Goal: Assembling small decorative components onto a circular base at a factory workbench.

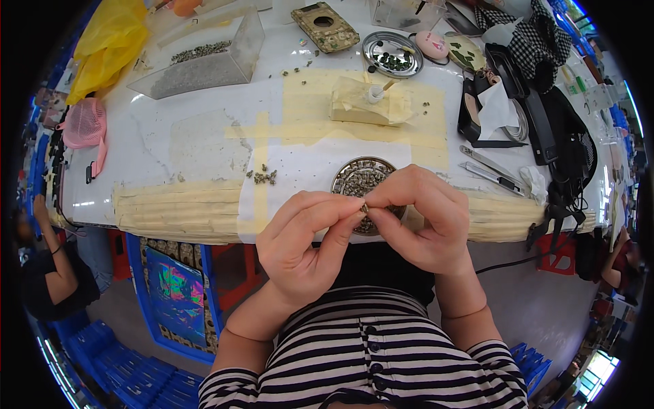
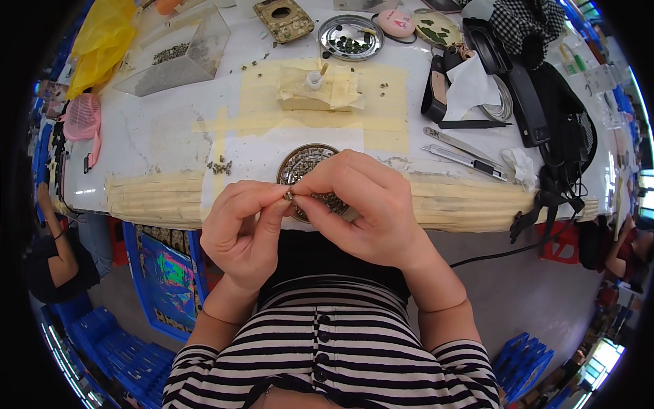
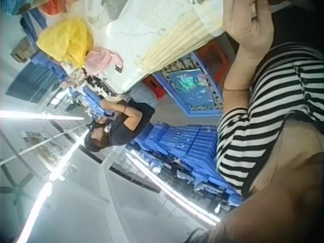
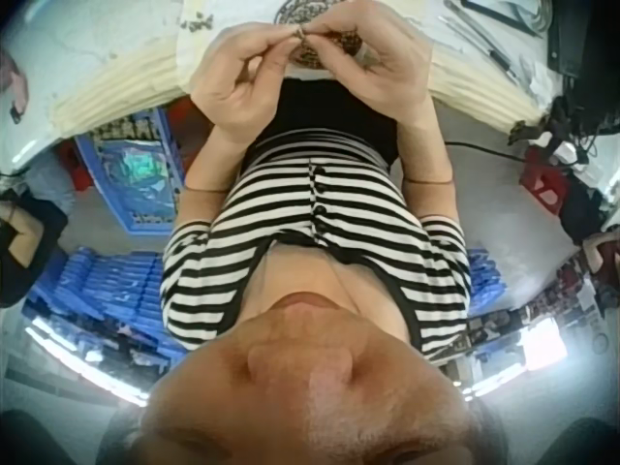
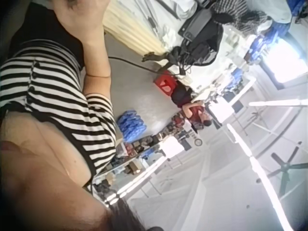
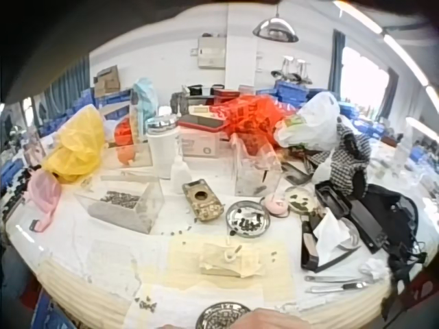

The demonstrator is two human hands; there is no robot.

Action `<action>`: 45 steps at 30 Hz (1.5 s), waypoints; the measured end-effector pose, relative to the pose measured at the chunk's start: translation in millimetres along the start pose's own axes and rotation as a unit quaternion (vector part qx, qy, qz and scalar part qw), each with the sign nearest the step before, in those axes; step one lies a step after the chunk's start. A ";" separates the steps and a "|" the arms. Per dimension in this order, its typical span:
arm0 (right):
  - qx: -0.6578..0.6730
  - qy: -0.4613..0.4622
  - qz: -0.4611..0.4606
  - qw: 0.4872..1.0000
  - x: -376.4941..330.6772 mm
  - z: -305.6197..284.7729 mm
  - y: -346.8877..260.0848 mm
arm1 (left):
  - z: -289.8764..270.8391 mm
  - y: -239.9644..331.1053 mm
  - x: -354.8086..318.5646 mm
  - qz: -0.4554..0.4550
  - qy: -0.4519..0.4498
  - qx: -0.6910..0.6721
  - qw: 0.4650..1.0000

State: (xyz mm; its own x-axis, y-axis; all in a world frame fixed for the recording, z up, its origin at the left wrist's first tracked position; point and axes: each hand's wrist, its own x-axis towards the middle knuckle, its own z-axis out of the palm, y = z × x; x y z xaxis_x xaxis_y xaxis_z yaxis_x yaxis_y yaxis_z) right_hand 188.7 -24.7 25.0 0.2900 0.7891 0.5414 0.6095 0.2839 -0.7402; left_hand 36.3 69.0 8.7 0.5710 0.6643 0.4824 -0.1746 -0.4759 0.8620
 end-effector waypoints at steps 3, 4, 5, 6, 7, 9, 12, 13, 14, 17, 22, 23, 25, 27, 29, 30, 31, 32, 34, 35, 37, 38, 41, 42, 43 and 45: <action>-0.025 0.028 0.022 0.999 0.5 -7.0 -1.5 | -2.4 -1.5 1.7 0.005 -0.003 0.020 1.000; -0.018 0.046 0.031 0.998 -1.8 -10.3 0.7 | -4.6 -1.6 3.8 0.022 -0.011 0.035 0.999; -0.012 0.064 0.039 0.997 -3.2 -12.9 1.8 | -6.0 -1.7 5.4 0.038 -0.020 0.049 0.998; -0.014 0.082 0.048 0.995 -4.7 -14.2 0.7 | -5.9 -2.5 5.7 0.046 -0.022 0.060 0.997; -0.019 0.084 0.044 0.995 -6.1 -15.8 0.5 | -5.8 -3.2 5.9 0.053 -0.024 0.070 0.996; -0.027 0.087 0.035 0.995 -8.1 -18.1 -0.2 | -6.1 -3.8 5.8 0.065 -0.026 0.090 0.994; -0.048 0.075 0.030 0.996 -11.1 -17.8 -2.3 | -7.4 -4.2 4.1 0.088 -0.022 0.115 0.989; -0.043 0.061 0.039 0.996 -12.3 -17.1 -4.4 | -7.9 -3.8 2.9 0.103 -0.020 0.119 0.987; -0.038 0.047 0.048 0.997 -13.7 -15.2 -7.5 | -8.5 -3.1 2.0 0.118 -0.018 0.124 0.985; -0.010 0.018 0.067 0.998 -16.3 -7.3 -16.5 | -9.3 -0.9 1.4 0.157 -0.031 0.124 0.979; -0.010 0.027 0.054 0.998 -16.1 -1.3 -23.6 | -8.0 0.7 -1.3 0.147 -0.030 0.092 0.984; -0.021 0.031 0.047 0.998 -16.1 -2.0 -23.7 | -7.7 0.3 -1.7 0.145 -0.030 0.088 0.985; -0.056 0.049 0.041 0.996 -18.7 -4.6 -24.9 | -7.8 -1.4 -1.9 0.140 -0.037 0.088 0.986; -0.072 0.066 0.044 0.994 -20.1 -7.8 -24.9 | -8.4 -3.3 -0.8 0.143 -0.045 0.092 0.984; -0.067 0.081 0.053 0.993 -21.8 -9.9 -23.2 | -9.5 -5.2 3.4 0.152 -0.053 0.103 0.982; -0.072 0.091 0.054 0.992 -23.6 -11.4 -21.0 | -8.5 -6.1 4.4 0.149 -0.060 0.105 0.981; -0.076 0.101 0.055 0.990 -24.5 -13.3 -18.5 | -7.2 -6.5 6.1 0.144 -0.067 0.107 0.981; -0.081 0.111 0.055 0.989 -24.6 -15.3 -15.4 | -5.7 -7.0 8.4 0.140 -0.072 0.110 0.981; -0.089 0.123 0.057 0.987 -26.7 -16.3 -9.2 | -2.0 -9.3 14.5 0.154 -0.094 0.125 0.976; -0.093 0.128 0.057 0.986 -27.2 -17.2 -6.5 | 0.4 -9.9 17.0 0.160 -0.104 0.133 0.973; -0.092 0.125 0.055 0.986 -27.2 -16.6 -3.7 | 4.8 -8.1 20.7 0.152 -0.114 0.145 0.971; -0.090 0.122 0.054 0.987 -27.8 -16.4 -3.0 | 7.0 -7.1 21.9 0.148 -0.119 0.151 0.970; -0.084 0.111 0.050 0.989 -27.1 -16.5 -2.2 | 1.2 -2.2 21.9 0.128 -0.106 0.149 0.975; -0.088 0.110 0.051 0.989 -29.3 -18.4 -1.4 | -4.2 0.5 23.1 0.117 -0.089 0.156 0.977; -0.084 0.112 0.051 0.989 -30.6 -18.7 0.3 | -13.2 2.3 23.5 0.084 -0.061 0.195 0.975; -0.080 0.119 0.054 0.988 -33.5 -17.4 3.3 | -35.8 3.7 21.6 0.019 -0.006 0.268 0.963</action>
State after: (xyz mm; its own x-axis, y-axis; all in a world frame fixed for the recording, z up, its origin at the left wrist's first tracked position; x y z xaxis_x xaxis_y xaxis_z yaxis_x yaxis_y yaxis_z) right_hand 193.8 -59.7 11.3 0.5132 0.6538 0.5561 0.6691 0.1010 -0.7363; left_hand 19.3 102.3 27.9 0.5822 0.6355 0.5071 0.2417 -0.7308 0.6383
